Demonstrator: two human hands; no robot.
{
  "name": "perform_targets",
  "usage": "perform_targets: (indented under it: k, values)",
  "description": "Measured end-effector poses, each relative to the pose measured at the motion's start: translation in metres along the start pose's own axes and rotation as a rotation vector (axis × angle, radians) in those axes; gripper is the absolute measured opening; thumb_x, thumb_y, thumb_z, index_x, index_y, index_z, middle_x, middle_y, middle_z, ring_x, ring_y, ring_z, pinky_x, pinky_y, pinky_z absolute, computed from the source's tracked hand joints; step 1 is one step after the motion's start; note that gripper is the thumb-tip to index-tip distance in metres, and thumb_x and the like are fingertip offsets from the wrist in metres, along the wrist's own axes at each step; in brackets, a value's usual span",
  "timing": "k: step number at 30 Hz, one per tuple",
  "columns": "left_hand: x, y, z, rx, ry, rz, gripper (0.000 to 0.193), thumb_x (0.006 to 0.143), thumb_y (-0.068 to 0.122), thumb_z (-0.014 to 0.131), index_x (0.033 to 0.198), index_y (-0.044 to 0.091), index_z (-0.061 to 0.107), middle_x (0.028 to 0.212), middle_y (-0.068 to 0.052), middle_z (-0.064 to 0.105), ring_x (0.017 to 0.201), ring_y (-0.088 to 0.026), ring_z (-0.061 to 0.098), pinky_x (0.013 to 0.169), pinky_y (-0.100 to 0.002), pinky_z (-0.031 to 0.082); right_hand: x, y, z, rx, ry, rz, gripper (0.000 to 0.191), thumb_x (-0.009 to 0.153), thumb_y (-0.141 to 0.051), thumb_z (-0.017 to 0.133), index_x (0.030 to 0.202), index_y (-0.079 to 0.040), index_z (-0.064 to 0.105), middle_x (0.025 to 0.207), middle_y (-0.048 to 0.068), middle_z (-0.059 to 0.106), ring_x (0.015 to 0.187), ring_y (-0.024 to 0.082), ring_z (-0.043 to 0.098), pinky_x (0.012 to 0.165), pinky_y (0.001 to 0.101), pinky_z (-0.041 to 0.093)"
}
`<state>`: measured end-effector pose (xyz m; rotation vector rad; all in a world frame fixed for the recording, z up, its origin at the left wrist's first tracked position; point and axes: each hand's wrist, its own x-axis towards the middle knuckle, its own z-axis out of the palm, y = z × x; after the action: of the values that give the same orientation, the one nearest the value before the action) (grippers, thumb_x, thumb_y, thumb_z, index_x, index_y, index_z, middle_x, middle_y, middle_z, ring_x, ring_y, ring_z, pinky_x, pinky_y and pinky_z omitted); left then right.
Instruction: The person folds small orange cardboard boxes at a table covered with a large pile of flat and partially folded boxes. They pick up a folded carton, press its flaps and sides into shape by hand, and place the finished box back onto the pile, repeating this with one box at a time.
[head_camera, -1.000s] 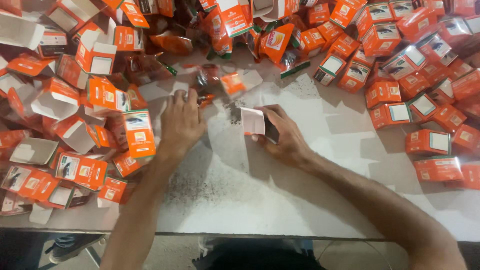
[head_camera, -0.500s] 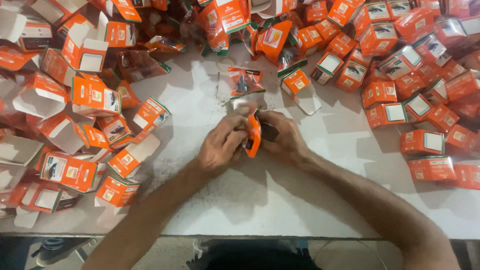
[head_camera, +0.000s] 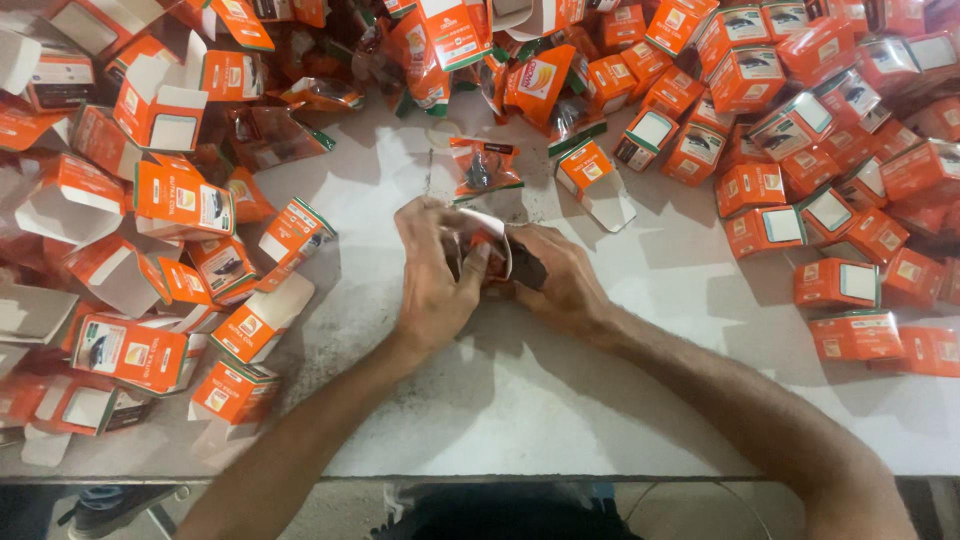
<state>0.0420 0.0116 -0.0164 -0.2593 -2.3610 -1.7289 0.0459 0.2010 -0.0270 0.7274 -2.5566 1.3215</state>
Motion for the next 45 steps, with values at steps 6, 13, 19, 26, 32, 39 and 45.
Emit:
perform_targets:
  k: [6,13,19,26,32,39,45]
  values:
    - [0.014,-0.023,0.001,-0.106,-0.202,-0.070,0.005,0.099,0.000,0.063,0.104,0.000,0.064,0.089,-0.008,0.072,0.080,-0.012,0.070,0.071,-0.030,0.059,-0.005,-0.003,0.006,-0.018,0.094,0.038,0.063,0.074,-0.023,0.092,0.124,-0.003,0.058,0.121,0.018,0.067,0.111,0.040,0.065,0.092,0.0442,0.053]
    - [0.018,-0.025,-0.021,-0.349,-0.405,-0.085,0.028,0.091,0.000,0.059,0.118,0.002,0.063,0.097,-0.006,0.070,0.081,-0.009,0.065,0.072,-0.028,0.059,-0.004,0.001,0.004,-0.203,0.072,-0.280,0.050,0.081,-0.011,0.086,0.123,-0.008,0.060,0.130,0.018,0.067,0.116,0.041,0.067,0.097,0.0465,0.056]
    - [0.029,-0.034,-0.034,-0.601,-0.439,-0.425,0.015,0.096,0.006,0.062,0.107,0.000,0.071,0.087,-0.008,0.071,0.067,-0.012,0.064,0.059,-0.031,0.060,-0.003,-0.002,0.003,-0.179,0.056,-0.294,0.052,0.079,-0.009,0.086,0.123,-0.005,0.059,0.132,0.021,0.065,0.116,0.042,0.066,0.097,0.0487,0.055]
    - [0.023,-0.027,-0.014,-0.128,-0.259,0.108,0.013,0.090,-0.005,0.066,0.103,-0.003,0.067,0.103,-0.013,0.072,0.097,-0.026,0.067,0.085,-0.037,0.055,-0.005,-0.001,0.007,-0.174,0.068,-0.213,0.044,0.081,-0.011,0.086,0.116,-0.006,0.060,0.130,0.018,0.067,0.113,0.043,0.066,0.093,0.0475,0.055]
    - [0.006,-0.012,-0.034,0.073,-0.406,0.517,0.043,0.086,-0.001,0.074,0.127,0.000,0.063,0.142,-0.018,0.061,0.138,-0.036,0.055,0.115,-0.043,0.046,-0.012,0.009,0.011,-0.043,0.039,-0.004,0.057,0.082,-0.012,0.084,0.121,-0.006,0.044,0.124,0.020,0.069,0.104,0.046,0.067,0.083,0.0478,0.056]
    - [0.006,-0.018,-0.031,0.098,-0.374,0.469,0.040,0.082,-0.006,0.073,0.119,0.003,0.062,0.144,-0.017,0.063,0.142,-0.036,0.055,0.118,-0.042,0.048,-0.014,0.015,0.012,-0.046,0.008,0.093,0.063,0.081,-0.009,0.083,0.126,-0.006,0.039,0.115,0.021,0.070,0.102,0.046,0.068,0.080,0.0484,0.056]
    - [0.004,-0.026,-0.029,0.001,-0.334,0.504,0.027,0.091,-0.004,0.074,0.112,0.005,0.061,0.142,-0.016,0.065,0.144,-0.034,0.056,0.120,-0.041,0.049,-0.011,0.013,0.010,-0.019,-0.002,0.083,0.063,0.084,-0.012,0.085,0.125,-0.006,0.038,0.115,0.020,0.071,0.103,0.044,0.069,0.080,0.0474,0.056]
